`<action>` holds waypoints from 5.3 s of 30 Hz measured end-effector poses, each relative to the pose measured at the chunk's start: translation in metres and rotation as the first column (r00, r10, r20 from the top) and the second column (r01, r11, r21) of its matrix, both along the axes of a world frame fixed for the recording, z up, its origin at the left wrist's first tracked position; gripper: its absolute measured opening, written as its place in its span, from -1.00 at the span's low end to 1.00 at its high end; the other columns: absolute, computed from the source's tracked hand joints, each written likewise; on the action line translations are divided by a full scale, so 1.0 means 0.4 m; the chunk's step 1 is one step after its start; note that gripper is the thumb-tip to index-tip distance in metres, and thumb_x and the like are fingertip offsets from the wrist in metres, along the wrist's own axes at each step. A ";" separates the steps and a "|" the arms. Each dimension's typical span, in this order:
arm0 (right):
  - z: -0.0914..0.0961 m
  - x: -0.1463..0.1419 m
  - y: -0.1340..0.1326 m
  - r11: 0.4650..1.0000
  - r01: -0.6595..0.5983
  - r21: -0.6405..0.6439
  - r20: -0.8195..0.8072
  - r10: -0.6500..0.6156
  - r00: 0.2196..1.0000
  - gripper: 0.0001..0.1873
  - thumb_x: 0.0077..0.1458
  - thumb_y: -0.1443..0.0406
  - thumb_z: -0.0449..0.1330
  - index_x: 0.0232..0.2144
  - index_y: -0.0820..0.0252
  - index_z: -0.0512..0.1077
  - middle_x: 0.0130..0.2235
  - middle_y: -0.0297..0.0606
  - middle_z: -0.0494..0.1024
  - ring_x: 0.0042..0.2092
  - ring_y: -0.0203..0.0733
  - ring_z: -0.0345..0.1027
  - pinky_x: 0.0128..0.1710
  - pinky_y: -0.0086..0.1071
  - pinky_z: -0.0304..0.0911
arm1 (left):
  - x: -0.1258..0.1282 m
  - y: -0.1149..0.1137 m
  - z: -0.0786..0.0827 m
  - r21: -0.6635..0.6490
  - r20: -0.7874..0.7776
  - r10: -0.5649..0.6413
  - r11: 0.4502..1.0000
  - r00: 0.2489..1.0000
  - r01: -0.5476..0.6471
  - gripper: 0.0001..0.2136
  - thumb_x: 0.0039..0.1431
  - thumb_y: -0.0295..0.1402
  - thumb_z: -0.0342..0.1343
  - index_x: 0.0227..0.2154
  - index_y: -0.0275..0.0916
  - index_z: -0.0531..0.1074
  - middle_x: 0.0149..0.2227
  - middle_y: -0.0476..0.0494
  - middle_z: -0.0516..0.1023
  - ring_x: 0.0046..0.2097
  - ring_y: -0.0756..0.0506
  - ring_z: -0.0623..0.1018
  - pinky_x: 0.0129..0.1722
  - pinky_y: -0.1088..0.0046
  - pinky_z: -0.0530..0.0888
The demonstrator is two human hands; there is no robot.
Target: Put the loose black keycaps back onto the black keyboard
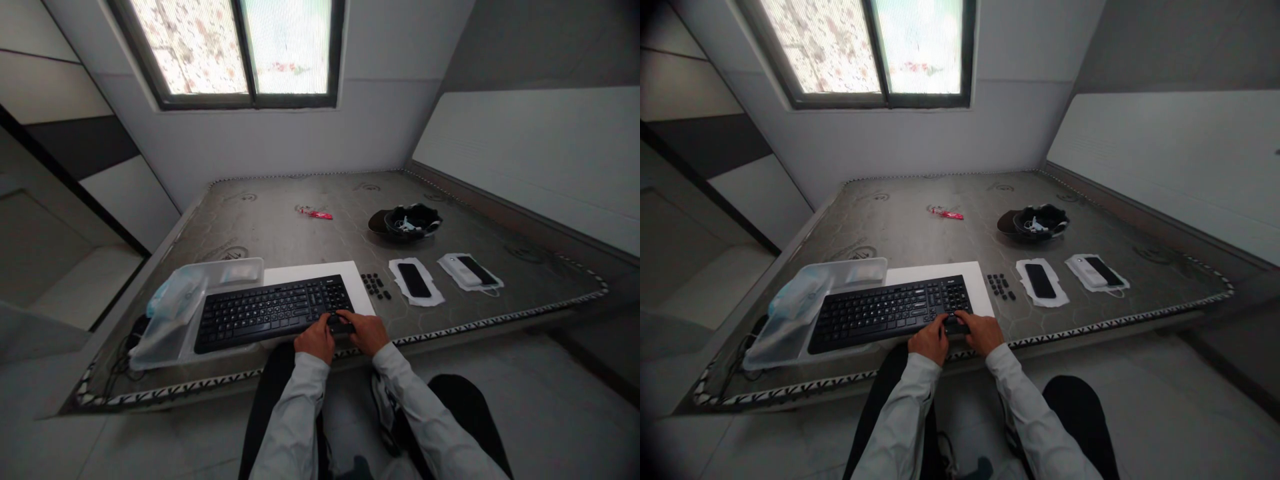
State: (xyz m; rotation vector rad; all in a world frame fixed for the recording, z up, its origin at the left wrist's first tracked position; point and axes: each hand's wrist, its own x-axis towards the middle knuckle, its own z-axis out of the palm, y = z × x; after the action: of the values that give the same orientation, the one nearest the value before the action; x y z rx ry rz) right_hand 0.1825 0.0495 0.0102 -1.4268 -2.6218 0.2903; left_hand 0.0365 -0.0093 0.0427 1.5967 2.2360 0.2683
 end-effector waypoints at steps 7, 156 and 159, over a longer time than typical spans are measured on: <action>-0.002 -0.003 0.008 0.998 -0.063 -0.015 -0.009 0.063 0.998 -0.49 0.12 0.32 0.05 0.14 -0.07 0.24 -0.06 -0.30 0.54 -0.11 -0.17 0.45 -0.17 -0.38 0.25 | -0.005 -0.002 0.005 -0.001 0.020 0.003 1.000 1.000 -0.003 -0.66 0.18 -0.34 -0.01 0.01 0.11 0.33 -0.16 -0.01 0.59 -0.17 -0.14 0.57 -0.27 0.39 0.43; -0.084 0.138 -0.093 0.916 0.059 -0.396 -0.750 -0.360 0.555 -0.66 -0.10 0.07 0.31 -0.30 0.14 0.55 -0.34 -0.25 0.59 -0.27 -0.11 0.47 -0.20 -0.28 0.32 | 0.030 -0.012 -0.126 0.540 0.188 -0.467 0.784 0.864 0.306 -0.68 0.21 -0.18 0.03 -0.01 -0.13 0.40 -0.08 -0.04 0.56 -0.33 0.01 0.57 -0.16 0.49 0.51; -0.088 0.138 -0.098 0.932 0.113 -0.344 -0.764 -0.348 0.543 -0.68 -0.06 0.07 0.29 -0.30 0.14 0.56 -0.35 -0.24 0.59 -0.31 -0.12 0.47 -0.22 -0.28 0.33 | 0.031 -0.011 -0.129 0.531 0.196 -0.445 0.797 0.874 0.286 -0.68 0.21 -0.19 0.04 0.00 -0.11 0.40 -0.07 -0.02 0.56 -0.29 0.00 0.59 -0.14 0.49 0.51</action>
State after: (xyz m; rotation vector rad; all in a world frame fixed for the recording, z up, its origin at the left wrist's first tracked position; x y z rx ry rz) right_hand 0.2375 0.0104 -0.0249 -1.2380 -1.6330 1.0154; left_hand 0.0488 -0.0139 -0.0090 2.0336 1.6364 0.9659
